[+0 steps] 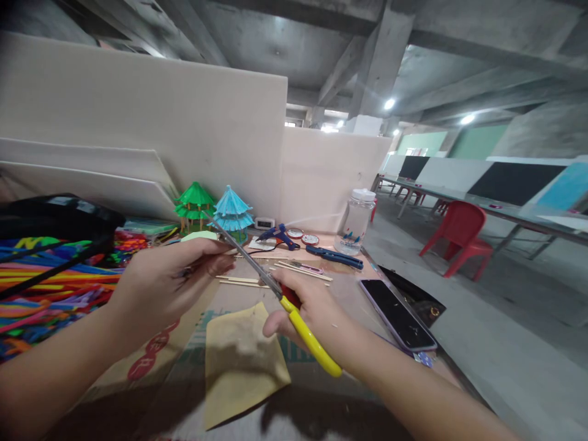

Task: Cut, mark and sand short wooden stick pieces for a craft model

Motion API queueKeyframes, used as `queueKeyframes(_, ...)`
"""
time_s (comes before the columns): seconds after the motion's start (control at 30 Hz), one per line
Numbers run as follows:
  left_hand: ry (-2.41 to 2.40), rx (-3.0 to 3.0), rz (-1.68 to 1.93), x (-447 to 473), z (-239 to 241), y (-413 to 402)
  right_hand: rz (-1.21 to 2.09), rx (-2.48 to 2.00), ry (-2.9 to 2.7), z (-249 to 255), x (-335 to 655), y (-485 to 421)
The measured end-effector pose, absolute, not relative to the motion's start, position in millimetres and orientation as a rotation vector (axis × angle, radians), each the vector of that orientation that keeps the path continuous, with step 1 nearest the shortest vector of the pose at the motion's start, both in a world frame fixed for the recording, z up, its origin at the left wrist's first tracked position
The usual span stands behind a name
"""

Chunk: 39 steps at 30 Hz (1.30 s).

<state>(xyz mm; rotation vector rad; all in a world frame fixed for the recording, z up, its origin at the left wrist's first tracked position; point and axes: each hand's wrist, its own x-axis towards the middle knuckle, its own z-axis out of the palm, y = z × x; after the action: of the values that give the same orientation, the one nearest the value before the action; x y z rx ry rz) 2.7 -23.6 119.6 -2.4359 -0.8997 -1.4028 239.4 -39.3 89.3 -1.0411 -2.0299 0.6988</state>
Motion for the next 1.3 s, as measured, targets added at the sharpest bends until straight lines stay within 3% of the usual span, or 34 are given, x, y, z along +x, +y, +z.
queueKeyframes(0.2,-1.003,-2.456,-1.513,2,123,-26,0.967,-0.866,-1.937,84,239,-41)
queueKeyframes(0.6,-1.232,-3.029,-1.213,31,103,-20,0.883,-0.79,-1.998,67,236,-38)
queueKeyframes(0.83,-0.809,-3.105,-1.3,17,109,-24,0.893,-0.909,-1.981,70,236,-38)
queueKeyframes(0.9,-0.56,-3.328,-1.095,11,117,-36,0.885,-0.921,-1.955,77,238,-37)
queueKeyframes(1.0,-0.277,-3.605,-0.366,6,129,-61,0.862,-0.942,-1.904,81,241,-32)
queueKeyframes(1.07,-0.242,-3.605,-0.163,5,132,-71,0.862,-0.97,-1.9,80,244,-29)
queueKeyframes(1.13,-0.389,-3.564,-0.28,3,132,-68,0.859,-0.987,-1.902,80,245,-29)
queueKeyframes(1.3,-0.96,-3.064,-1.136,-1,129,-26,0.797,-0.929,-1.935,88,242,-37)
